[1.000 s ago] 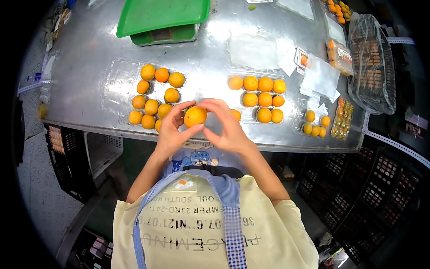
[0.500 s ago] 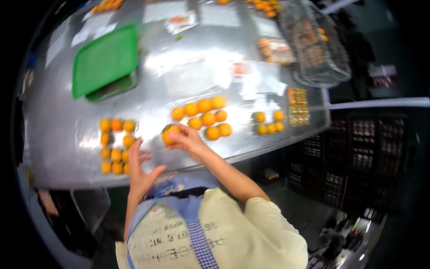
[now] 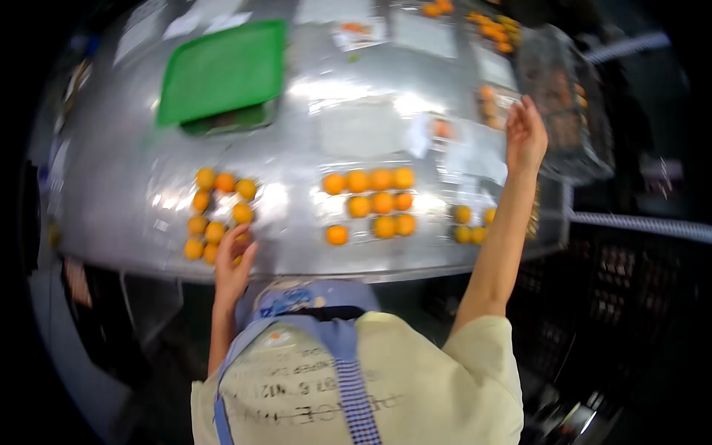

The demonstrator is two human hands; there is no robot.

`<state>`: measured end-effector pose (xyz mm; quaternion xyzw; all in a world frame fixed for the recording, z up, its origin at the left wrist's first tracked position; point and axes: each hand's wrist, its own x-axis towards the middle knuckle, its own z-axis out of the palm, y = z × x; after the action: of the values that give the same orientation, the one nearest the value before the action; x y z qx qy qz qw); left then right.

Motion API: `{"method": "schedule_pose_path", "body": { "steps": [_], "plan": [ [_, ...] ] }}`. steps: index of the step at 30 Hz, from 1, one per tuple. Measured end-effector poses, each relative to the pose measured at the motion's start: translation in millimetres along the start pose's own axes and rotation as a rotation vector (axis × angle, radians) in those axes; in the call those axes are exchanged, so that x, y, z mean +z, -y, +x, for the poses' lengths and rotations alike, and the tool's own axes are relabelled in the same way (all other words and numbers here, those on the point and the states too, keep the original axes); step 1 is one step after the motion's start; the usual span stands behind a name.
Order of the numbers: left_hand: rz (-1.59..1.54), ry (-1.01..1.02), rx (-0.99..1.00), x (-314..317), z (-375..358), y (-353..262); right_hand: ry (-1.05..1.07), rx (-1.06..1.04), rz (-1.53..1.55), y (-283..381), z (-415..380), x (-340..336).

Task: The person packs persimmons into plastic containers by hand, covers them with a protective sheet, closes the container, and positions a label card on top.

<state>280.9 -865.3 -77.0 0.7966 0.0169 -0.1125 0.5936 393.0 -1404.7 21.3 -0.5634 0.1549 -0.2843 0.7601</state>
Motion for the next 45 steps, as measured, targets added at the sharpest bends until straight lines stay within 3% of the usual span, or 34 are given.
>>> {"method": "schedule_pose_path", "body": {
  "steps": [1, 3, 7, 11, 14, 17, 18, 21, 24, 27, 30, 33, 36, 40, 43, 45],
  "plan": [
    [-0.029, -0.021, 0.004, -4, 0, 4, 0.183, 0.094, -0.14, -36, -22, 18],
    [-0.026, -0.08, -0.026, -15, -3, 8, 0.314, 0.225, -0.491, -103, -80, 65],
    [-0.026, -0.174, -0.091, -34, -14, 19, 0.774, 0.424, -0.549, -161, -168, 150],
    [-0.074, -0.267, -0.126, -49, -21, 35, 1.031, 0.244, -0.824, -182, -213, 225],
    [-0.098, -0.291, -0.136, -57, -21, 43, 1.058, -0.065, -0.955, -200, -230, 275],
    [-0.099, -0.281, -0.143, -62, -18, 43, 1.026, -0.535, -0.974, -225, -243, 310],
    [-0.094, -0.274, -0.144, -63, -16, 42, 1.113, -0.418, -1.086, -228, -246, 318],
    [-0.091, -0.273, -0.136, -65, -13, 39, 1.225, -0.392, -1.229, -239, -251, 333],
    [-0.078, -0.276, -0.133, -66, -12, 42, 1.236, -0.412, -1.268, -246, -250, 335],
    [-0.054, -0.264, -0.111, -66, -10, 45, 1.14, -0.382, -1.042, -239, -242, 325],
    [-0.06, -0.245, -0.123, -66, -9, 40, 1.037, 0.377, -0.661, -206, -231, 300],
    [-0.068, -0.247, -0.127, -63, -7, 41, 0.844, 0.588, -0.378, -191, -219, 246],
    [-0.058, -0.234, -0.096, -57, -7, 47, 0.569, 0.67, -0.344, -170, -204, 178],
    [-0.042, -0.182, -0.106, -48, -3, 45, 0.516, 0.443, -0.71, -156, -206, 107],
    [-0.015, -0.14, -0.081, -41, -1, 42, 0.582, 0.287, -1.097, -147, -226, 104],
    [0.003, -0.114, -0.062, -37, -1, 38, 0.627, -0.07, -1.266, -154, -237, 104]
  ]
}}
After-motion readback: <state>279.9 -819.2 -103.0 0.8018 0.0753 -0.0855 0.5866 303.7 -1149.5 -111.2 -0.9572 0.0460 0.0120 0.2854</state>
